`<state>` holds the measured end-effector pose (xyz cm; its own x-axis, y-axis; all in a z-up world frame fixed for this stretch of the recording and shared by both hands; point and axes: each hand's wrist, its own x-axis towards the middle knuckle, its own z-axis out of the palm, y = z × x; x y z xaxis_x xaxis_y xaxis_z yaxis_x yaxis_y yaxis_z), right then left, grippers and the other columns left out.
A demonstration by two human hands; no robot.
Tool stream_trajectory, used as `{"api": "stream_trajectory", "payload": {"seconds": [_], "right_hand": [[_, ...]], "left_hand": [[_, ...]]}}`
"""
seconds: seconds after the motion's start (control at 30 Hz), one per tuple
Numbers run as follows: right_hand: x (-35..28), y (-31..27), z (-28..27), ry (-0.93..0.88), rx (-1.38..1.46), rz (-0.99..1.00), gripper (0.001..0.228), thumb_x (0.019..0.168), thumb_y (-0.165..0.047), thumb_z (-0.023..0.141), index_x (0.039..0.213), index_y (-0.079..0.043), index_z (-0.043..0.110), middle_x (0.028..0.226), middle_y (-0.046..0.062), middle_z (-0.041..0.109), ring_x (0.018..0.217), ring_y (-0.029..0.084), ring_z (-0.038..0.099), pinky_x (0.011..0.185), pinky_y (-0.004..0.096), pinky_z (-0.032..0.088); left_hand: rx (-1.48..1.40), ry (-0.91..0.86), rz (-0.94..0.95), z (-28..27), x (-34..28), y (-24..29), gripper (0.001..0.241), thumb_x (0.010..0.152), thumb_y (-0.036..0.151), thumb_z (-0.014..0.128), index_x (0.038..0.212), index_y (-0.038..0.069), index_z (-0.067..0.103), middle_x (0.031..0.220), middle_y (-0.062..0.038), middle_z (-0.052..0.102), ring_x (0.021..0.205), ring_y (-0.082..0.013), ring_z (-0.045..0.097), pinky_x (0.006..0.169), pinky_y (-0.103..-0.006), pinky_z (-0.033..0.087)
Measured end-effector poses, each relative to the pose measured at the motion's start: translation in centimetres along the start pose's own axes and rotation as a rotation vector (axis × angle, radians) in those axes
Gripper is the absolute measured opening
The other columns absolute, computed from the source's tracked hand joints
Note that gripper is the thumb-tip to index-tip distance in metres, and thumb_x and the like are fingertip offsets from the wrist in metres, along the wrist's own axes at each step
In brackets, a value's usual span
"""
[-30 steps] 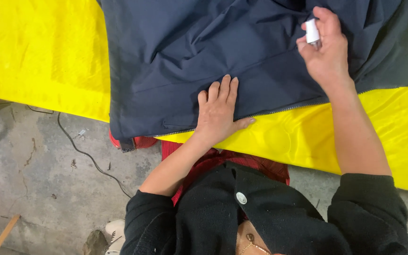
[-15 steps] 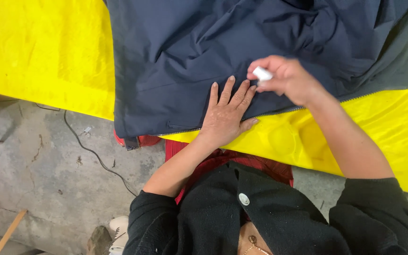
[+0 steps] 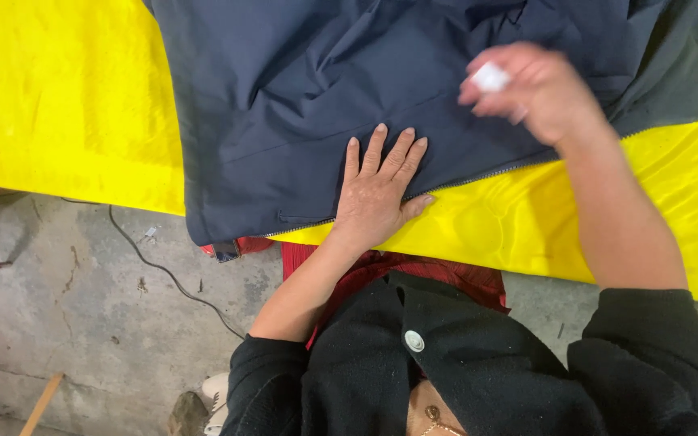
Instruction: The person uses a white marking tool to draw lines on a dark blue jacket and then uses a blue hairdryer to dry or set the marks on the fabric.
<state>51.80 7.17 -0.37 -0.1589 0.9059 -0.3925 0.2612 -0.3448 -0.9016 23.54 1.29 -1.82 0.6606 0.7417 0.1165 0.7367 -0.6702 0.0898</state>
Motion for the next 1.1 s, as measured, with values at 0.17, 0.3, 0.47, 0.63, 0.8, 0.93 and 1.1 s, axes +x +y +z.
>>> {"api": "stream_trajectory", "payload": {"seconds": [0.17, 0.3, 0.47, 0.63, 0.8, 0.93, 1.1], "right_hand": [[1.9, 5.0, -3.0, 0.476, -0.058, -0.428, 0.039, 0.103, 0.007, 0.067, 0.138, -0.004, 0.055, 0.123, 0.012, 0.063, 0.111, 0.019, 0.069, 0.102, 0.03, 0.055], [-1.2, 0.4, -1.0, 0.017, 0.099, -0.269, 0.046, 0.091, 0.003, 0.071, 0.135, -0.003, 0.058, 0.112, 0.013, 0.07, 0.101, 0.018, 0.07, 0.091, 0.027, 0.059], [-0.6, 1.5, -3.8, 0.264, -0.255, -0.15, 0.051, 0.091, 0.016, 0.064, 0.136, -0.009, 0.064, 0.11, 0.012, 0.069, 0.09, 0.02, 0.07, 0.08, 0.03, 0.057], [-1.8, 0.1, 0.0, 0.428, -0.512, -0.648, 0.038, 0.105, 0.009, 0.068, 0.142, 0.006, 0.063, 0.125, 0.023, 0.062, 0.092, 0.032, 0.062, 0.081, 0.038, 0.049], [-1.1, -1.0, 3.4, 0.215, -0.765, -0.509, 0.039, 0.107, -0.001, 0.062, 0.145, 0.004, 0.06, 0.132, 0.026, 0.062, 0.112, 0.044, 0.063, 0.094, 0.047, 0.053], [-0.4, -1.7, 6.2, 0.03, -0.074, -0.441, 0.04, 0.096, 0.003, 0.07, 0.135, -0.004, 0.06, 0.124, 0.011, 0.066, 0.115, 0.02, 0.066, 0.098, 0.03, 0.052], [2.6, 0.4, 4.3, -0.058, 0.128, -0.185, 0.043, 0.087, 0.003, 0.072, 0.126, -0.013, 0.062, 0.121, 0.004, 0.071, 0.106, 0.014, 0.069, 0.09, 0.027, 0.061]], "left_hand": [[-0.029, -0.073, -0.015, -0.5, 0.2, -0.1, 0.074, 0.101, 0.067, 0.049, 0.16, 0.023, 0.037, 0.165, -0.001, 0.04, 0.153, -0.0355, 0.032, 0.124, -0.061, 0.024], [-0.033, -0.025, -0.01, -0.5, -0.1, 0.0, 0.072, 0.101, 0.065, 0.053, 0.159, 0.024, 0.041, 0.163, 0.0, 0.043, 0.152, -0.036, 0.035, 0.123, -0.0615, 0.027], [-0.011, 0.032, 0.029, -1.0, -0.1, -0.1, 0.06, 0.102, 0.06, 0.057, 0.155, 0.033, 0.047, 0.16, -0.001, 0.046, 0.149, -0.0409, 0.039, 0.12, -0.063, 0.033], [-0.002, -0.007, 0.044, -1.0, -0.1, -0.2, 0.059, 0.104, 0.059, 0.055, 0.156, 0.035, 0.045, 0.163, 0.004, 0.043, 0.152, -0.041, 0.034, 0.12, -0.0653, 0.032], [0.005, 0.038, 0.044, -0.5, -0.2, -0.3, 0.057, 0.103, 0.057, 0.061, 0.155, 0.036, 0.048, 0.162, 0.007, 0.044, 0.152, -0.0408, 0.032, 0.12, -0.0662, 0.034], [-0.038, -0.015, 0.032, 0.1, -0.4, -0.2, 0.056, 0.105, 0.054, 0.054, 0.156, 0.034, 0.045, 0.163, 0.005, 0.043, 0.154, -0.0411, 0.029, 0.123, -0.0658, 0.023], [-0.048, 0.005, 0.054, -0.1, -0.6, -0.3, 0.054, 0.105, 0.05, 0.061, 0.155, 0.033, 0.048, 0.162, 0.006, 0.044, 0.153, -0.0414, 0.032, 0.123, -0.0654, 0.027]]}}
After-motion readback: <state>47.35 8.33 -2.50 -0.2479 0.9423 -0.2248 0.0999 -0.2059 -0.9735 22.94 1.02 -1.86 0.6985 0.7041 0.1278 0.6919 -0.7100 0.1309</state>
